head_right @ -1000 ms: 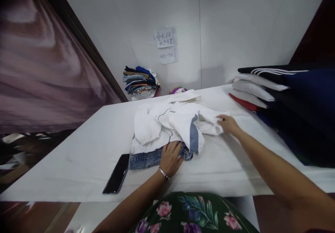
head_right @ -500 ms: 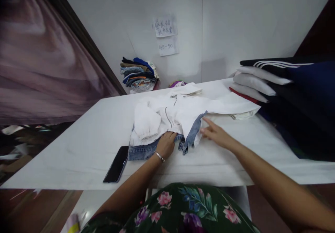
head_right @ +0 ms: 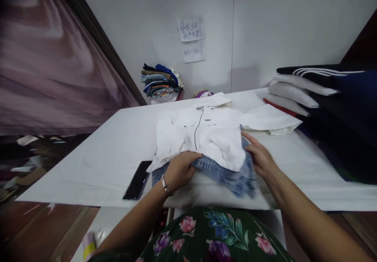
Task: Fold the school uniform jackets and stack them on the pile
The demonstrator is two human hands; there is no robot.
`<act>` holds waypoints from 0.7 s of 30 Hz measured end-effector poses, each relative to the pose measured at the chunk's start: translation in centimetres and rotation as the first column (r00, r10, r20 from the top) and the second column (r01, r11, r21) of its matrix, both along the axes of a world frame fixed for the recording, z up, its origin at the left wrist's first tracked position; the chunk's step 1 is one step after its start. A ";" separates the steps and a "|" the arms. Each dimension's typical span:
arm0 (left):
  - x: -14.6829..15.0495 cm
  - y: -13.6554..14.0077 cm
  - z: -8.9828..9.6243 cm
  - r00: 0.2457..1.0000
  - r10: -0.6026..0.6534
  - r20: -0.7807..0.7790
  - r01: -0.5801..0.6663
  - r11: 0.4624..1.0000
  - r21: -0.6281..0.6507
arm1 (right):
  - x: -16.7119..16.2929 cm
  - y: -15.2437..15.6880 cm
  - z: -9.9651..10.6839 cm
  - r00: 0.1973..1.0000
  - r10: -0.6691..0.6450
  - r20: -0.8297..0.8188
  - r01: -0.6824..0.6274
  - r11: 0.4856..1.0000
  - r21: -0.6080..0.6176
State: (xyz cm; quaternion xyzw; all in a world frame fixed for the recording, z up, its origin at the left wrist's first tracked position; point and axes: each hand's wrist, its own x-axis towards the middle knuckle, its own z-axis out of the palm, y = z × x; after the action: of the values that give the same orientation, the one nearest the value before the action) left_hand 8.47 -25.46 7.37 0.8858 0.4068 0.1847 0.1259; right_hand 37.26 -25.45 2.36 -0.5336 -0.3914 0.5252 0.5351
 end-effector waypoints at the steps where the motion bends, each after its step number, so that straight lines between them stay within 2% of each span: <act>1: -0.4 -0.7 -0.3 0.999 -0.040 -0.016 0.039 0.998 -0.057 | 1.2 -0.4 -0.4 1.000 -0.012 -0.009 0.012 1.000 -0.026; 3: -1.2 -1.9 -1.1 0.983 -0.176 -0.058 0.160 0.963 -0.216 | 3.3 -1.5 -1.6 0.998 -0.017 -0.061 0.008 0.989 -0.147; 5: -1.9 -2.7 -1.7 0.958 -0.287 -0.017 0.258 0.881 -0.396 | 4.7 -2.6 -3.0 0.994 -0.017 -0.110 -0.016 0.956 -0.292; 6: -2.2 -2.7 -1.8 0.956 -0.288 0.049 0.275 0.834 -0.478 | 5.2 -3.1 -3.6 0.992 -0.017 -0.125 -0.028 0.937 -0.347; 8: -3.1 -1.9 -1.5 0.970 -0.133 0.203 0.228 0.781 -0.582 | 5.8 -3.7 -4.2 0.993 -0.037 -0.113 -0.012 0.915 -0.403; 10: -4.5 0.4 -0.9 0.951 0.122 0.284 0.065 0.818 -0.571 | 6.4 -3.6 -4.1 0.996 -0.076 -0.049 0.050 0.917 -0.396; 12: -6.4 4.1 -0.3 0.892 0.342 0.294 -0.203 0.887 -0.415 | 6.9 -2.8 -3.8 0.994 -0.113 0.010 0.109 0.926 -0.362; 13: -7.5 6.2 -0.2 0.856 0.437 0.275 -0.354 0.885 -0.303 | 7.1 -2.1 -3.6 0.992 -0.126 0.016 0.124 0.929 -0.348; 14: -8.7 8.5 -0.2 0.811 0.535 0.236 -0.496 0.844 -0.204 | 7.3 -1.2 -3.5 0.990 -0.140 -0.002 0.131 0.932 -0.339; 16: -11.1 13.1 -0.6 0.724 0.671 0.161 -0.670 0.739 -0.066 | 7.6 0.9 -3.5 0.982 -0.166 -0.091 0.127 0.935 -0.332; 19: -14.0 19.2 -1.9 0.601 0.799 0.032 -0.792 0.601 -0.108 | 7.8 4.8 -3.6 0.957 -0.181 -0.225 0.109 0.948 -0.300; 21: -15.1 22.4 -3.0 0.556 0.831 -0.009 -0.824 0.550 -0.138 | 7.5 7.6 -3.5 0.970 -0.143 -0.199 0.087 0.960 -0.266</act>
State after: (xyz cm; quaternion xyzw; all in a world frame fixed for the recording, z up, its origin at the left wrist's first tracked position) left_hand -6.67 -3.07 4.35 0.5750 0.7824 0.2212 0.0915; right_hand 44.79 -17.84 -1.11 -0.5598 -0.2281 0.5938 0.5310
